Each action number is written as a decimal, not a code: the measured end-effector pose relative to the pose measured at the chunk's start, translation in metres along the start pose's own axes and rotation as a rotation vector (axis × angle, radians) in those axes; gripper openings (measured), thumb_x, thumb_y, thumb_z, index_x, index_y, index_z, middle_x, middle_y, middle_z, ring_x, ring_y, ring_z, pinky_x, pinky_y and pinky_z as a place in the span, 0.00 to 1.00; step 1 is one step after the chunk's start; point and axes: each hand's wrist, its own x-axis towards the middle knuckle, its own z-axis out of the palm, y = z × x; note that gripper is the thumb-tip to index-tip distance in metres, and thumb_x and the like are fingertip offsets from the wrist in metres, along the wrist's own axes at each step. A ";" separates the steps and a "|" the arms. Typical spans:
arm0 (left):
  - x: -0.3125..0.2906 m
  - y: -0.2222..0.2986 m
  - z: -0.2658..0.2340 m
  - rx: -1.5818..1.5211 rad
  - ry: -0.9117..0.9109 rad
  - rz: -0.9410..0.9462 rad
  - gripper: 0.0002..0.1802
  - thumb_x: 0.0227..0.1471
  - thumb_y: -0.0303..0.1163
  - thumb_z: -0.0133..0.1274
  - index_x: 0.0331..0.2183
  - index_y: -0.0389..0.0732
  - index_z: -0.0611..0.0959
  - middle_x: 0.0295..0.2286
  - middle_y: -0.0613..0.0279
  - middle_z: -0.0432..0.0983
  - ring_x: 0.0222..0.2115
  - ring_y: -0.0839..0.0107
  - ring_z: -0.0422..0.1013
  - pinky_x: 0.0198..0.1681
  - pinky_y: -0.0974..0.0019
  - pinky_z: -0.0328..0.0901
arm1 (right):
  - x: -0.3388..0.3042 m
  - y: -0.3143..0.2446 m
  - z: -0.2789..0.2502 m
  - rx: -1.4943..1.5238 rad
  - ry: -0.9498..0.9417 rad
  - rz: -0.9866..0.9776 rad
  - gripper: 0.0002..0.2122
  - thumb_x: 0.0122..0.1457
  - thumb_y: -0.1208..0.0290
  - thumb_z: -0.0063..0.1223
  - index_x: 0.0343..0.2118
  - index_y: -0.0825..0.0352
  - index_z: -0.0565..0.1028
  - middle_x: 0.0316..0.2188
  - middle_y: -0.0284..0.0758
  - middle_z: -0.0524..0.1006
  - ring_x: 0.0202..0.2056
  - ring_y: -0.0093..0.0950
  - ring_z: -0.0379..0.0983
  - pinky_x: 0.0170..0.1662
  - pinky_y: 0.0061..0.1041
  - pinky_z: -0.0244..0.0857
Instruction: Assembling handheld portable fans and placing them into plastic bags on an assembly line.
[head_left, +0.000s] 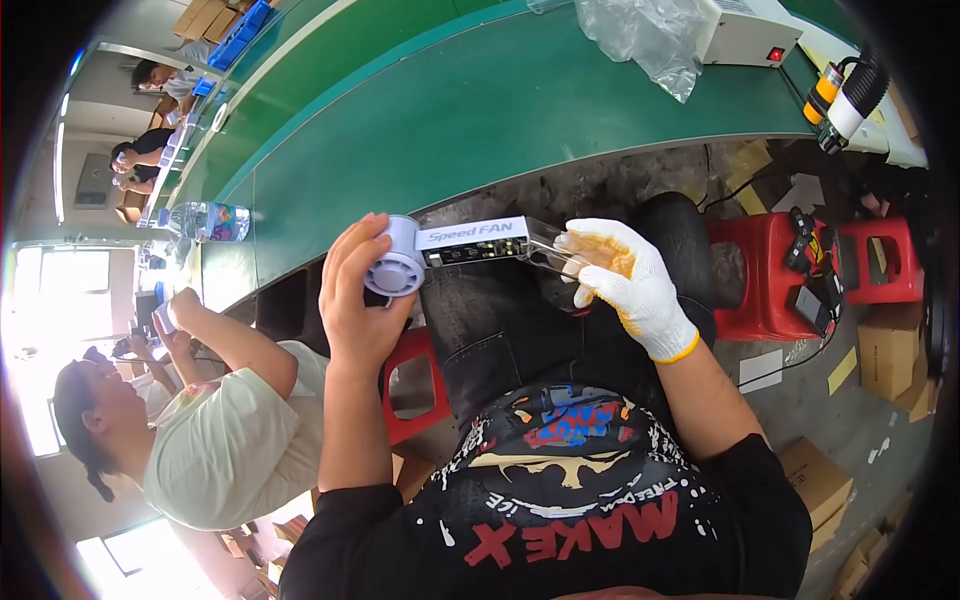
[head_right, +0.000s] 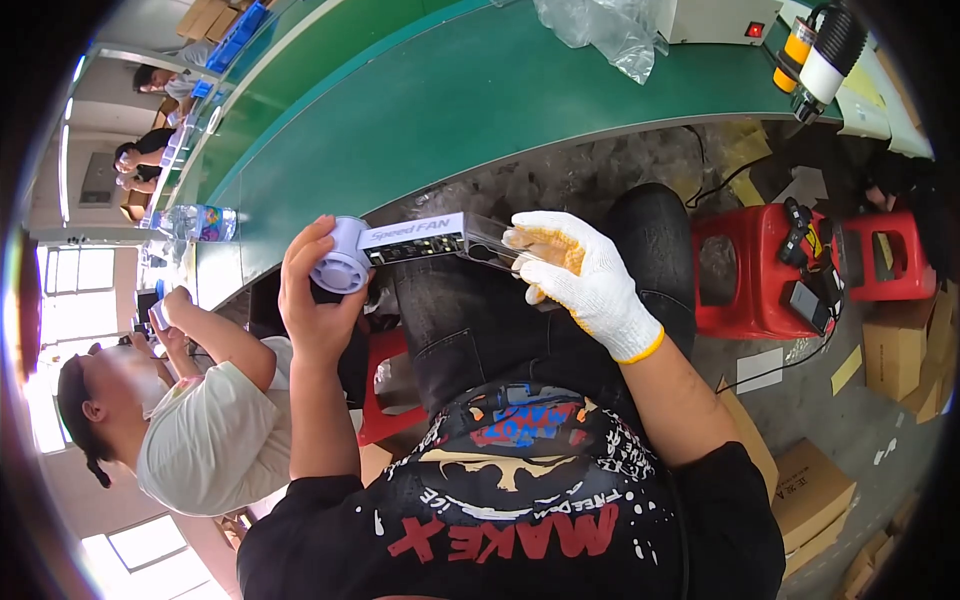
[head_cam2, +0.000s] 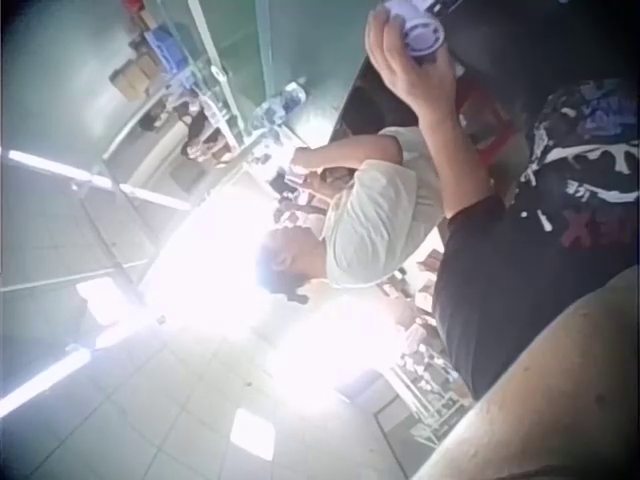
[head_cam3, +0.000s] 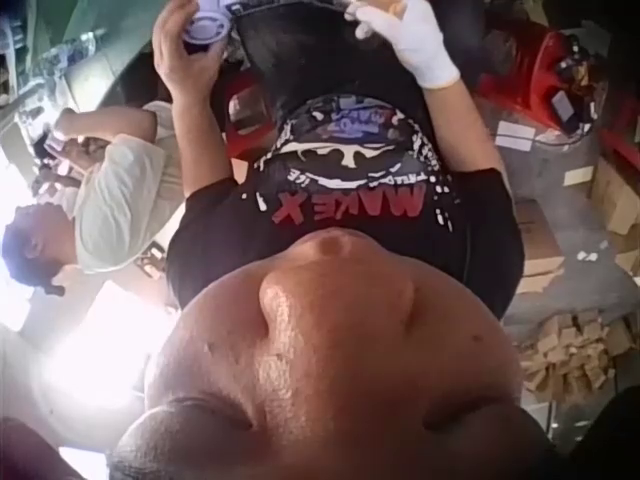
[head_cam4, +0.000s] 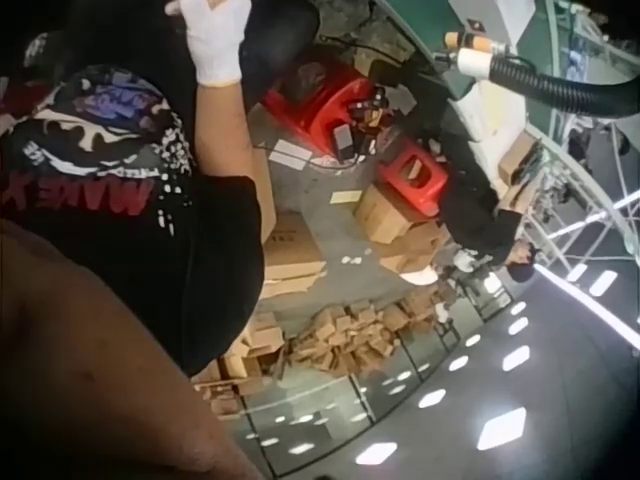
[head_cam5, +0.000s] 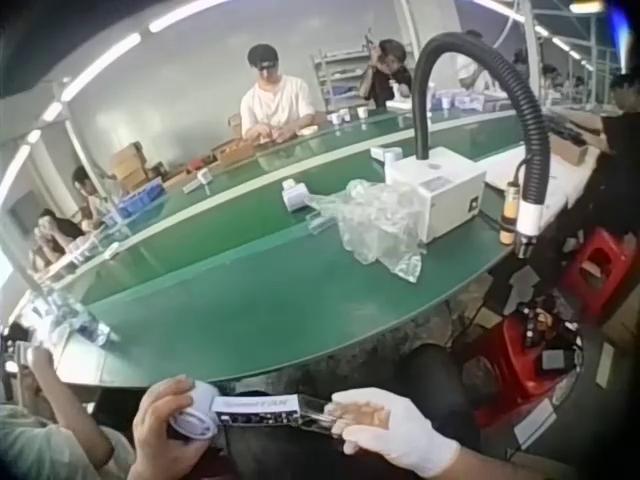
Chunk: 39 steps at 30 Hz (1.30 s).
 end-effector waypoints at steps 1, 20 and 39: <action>0.000 0.000 0.001 0.024 -0.008 0.049 0.36 0.37 0.17 0.72 0.50 0.41 0.76 0.52 0.46 0.78 0.54 0.49 0.75 0.57 0.52 0.70 | -0.001 0.000 0.000 0.002 -0.008 0.001 0.23 0.61 0.79 0.60 0.60 0.69 0.73 0.51 0.40 0.79 0.44 0.26 0.78 0.40 0.24 0.77; -0.001 -0.018 0.012 0.069 0.040 0.299 0.42 0.33 0.13 0.68 0.50 0.46 0.68 0.53 0.44 0.74 0.53 0.36 0.74 0.54 0.42 0.73 | -0.004 0.004 -0.002 0.040 -0.062 -0.141 0.30 0.56 0.80 0.63 0.63 0.70 0.68 0.57 0.43 0.75 0.54 0.36 0.77 0.58 0.38 0.72; -0.034 0.039 0.075 -0.046 0.210 0.289 0.42 0.40 0.18 0.72 0.50 0.50 0.63 0.52 0.46 0.67 0.54 0.39 0.70 0.56 0.46 0.72 | -0.013 -0.010 0.020 -0.487 -0.172 -0.417 0.38 0.51 0.87 0.66 0.66 0.68 0.62 0.58 0.42 0.73 0.58 0.33 0.73 0.63 0.35 0.67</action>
